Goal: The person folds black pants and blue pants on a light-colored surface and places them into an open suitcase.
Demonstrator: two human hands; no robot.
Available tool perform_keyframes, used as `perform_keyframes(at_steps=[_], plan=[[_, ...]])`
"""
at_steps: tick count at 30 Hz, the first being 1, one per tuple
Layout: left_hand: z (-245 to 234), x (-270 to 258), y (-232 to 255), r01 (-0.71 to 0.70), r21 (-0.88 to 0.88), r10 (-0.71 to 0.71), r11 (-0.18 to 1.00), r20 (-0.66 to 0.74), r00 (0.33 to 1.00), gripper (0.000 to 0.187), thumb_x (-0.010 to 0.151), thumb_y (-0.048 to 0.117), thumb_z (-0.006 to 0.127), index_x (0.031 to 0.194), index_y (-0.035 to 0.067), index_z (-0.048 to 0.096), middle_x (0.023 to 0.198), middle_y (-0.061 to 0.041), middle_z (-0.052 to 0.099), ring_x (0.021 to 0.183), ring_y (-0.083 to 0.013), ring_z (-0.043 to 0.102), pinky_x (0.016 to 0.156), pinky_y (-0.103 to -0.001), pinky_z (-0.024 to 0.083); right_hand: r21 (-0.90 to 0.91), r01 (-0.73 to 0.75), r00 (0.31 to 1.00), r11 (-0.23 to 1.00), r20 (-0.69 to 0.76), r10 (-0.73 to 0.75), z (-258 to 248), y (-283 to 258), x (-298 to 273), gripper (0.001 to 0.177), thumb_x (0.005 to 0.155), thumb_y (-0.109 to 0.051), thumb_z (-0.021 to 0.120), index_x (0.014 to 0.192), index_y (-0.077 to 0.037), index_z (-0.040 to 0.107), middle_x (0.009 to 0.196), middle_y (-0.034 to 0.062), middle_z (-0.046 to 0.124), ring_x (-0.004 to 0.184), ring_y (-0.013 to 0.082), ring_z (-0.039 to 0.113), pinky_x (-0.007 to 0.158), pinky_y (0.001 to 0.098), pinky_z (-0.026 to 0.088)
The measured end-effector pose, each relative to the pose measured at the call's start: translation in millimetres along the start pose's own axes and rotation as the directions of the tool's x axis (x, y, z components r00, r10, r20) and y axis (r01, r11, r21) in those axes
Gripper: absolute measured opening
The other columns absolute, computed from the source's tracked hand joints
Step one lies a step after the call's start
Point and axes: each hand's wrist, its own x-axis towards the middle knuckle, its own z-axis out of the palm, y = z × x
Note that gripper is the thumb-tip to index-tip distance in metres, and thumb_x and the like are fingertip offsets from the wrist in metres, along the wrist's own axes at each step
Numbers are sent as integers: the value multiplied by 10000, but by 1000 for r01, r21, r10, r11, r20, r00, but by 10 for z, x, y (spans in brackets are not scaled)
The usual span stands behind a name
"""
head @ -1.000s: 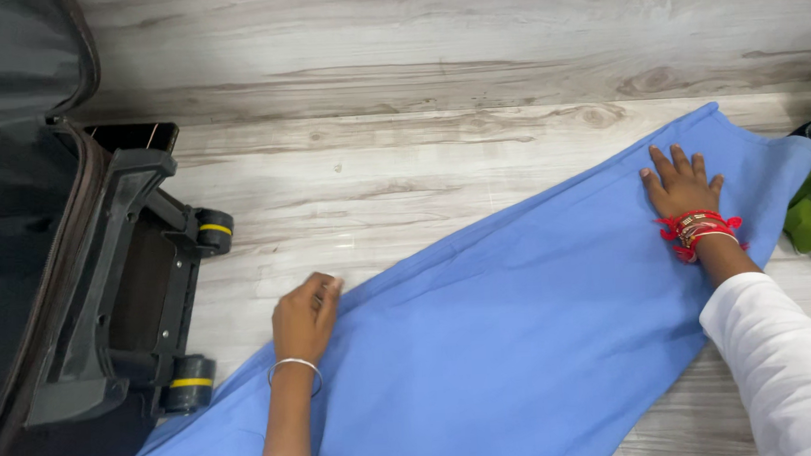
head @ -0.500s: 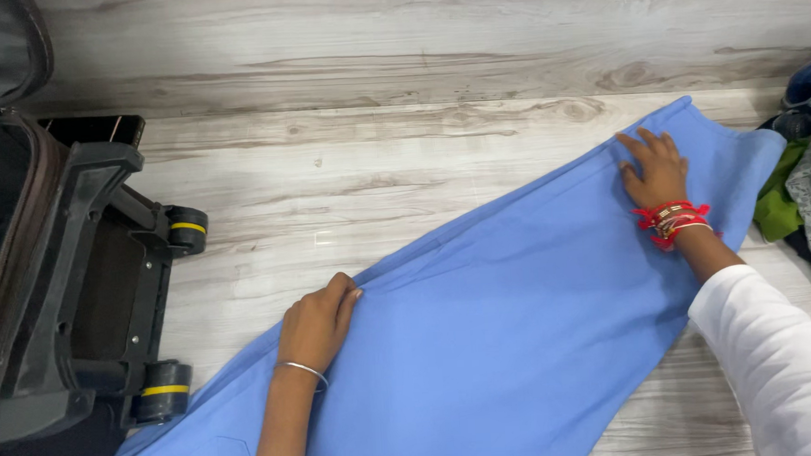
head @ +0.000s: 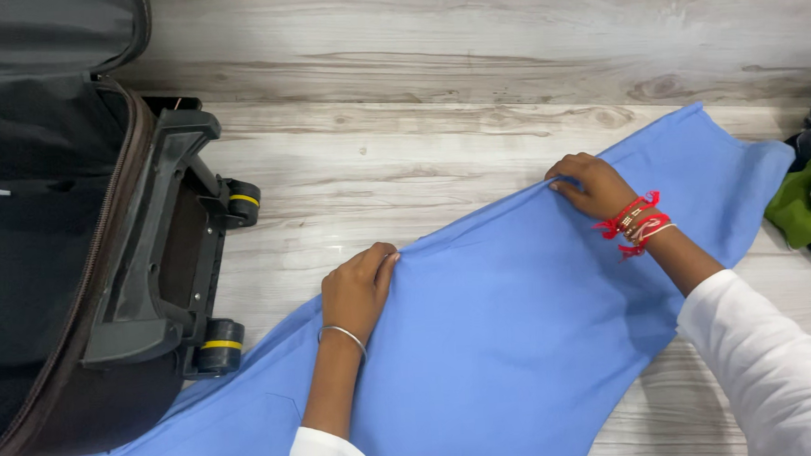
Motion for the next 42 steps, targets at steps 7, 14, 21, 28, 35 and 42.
perform_keyframes(at_steps=[7,14,21,28,35,42], plan=[[191,68,-304,200,246,-248,949,185,951,233,994,330,603,941,125,700,771,-105,746,698,-310,721,596,-436,554,-80,-134,968,988,-222,113,662,-170,221,116,952,-144,651,1043,-98,706,1123,82,656,1101,316,610,999,461,472],[215,115,-408,283,129,-301,951,153,941,224,926,364,662,901,155,739,751,-69,755,700,-302,725,625,-432,560,13,-108,959,994,-261,108,317,-260,-78,408,987,-236,625,1379,-129,592,1426,136,549,1350,386,497,1119,511,405],[208,89,-406,324,131,-340,937,122,933,250,888,434,704,919,195,772,766,-37,762,703,-301,719,657,-425,557,-308,-531,844,789,-110,525,-217,448,-1772,527,982,-364,536,1471,-172,566,1563,142,448,1421,427,356,1100,659,222],[260,48,-502,314,153,-329,937,85,941,258,892,447,710,924,201,782,810,-10,760,688,-263,711,639,-405,548,324,-601,473,730,-592,652,-348,1164,-3300,333,1131,-268,533,1311,-26,674,1296,224,678,1219,366,631,1067,418,473],[268,365,-408,267,-356,-272,895,38,962,147,1034,182,699,1080,52,749,876,-46,720,727,-97,607,639,-271,461,112,-576,624,810,-580,523,-302,1159,-3263,198,1006,-182,641,1128,-81,760,1158,156,727,1075,343,661,951,406,500],[1331,640,1400,-67,-310,171,948,323,931,284,924,330,705,1091,107,758,1147,-70,759,1042,-250,718,862,-384,566,122,-598,605,792,-579,546,-365,1163,-2902,149,952,-181,705,1044,-92,782,1053,142,739,1002,347,673,908,423,509]])
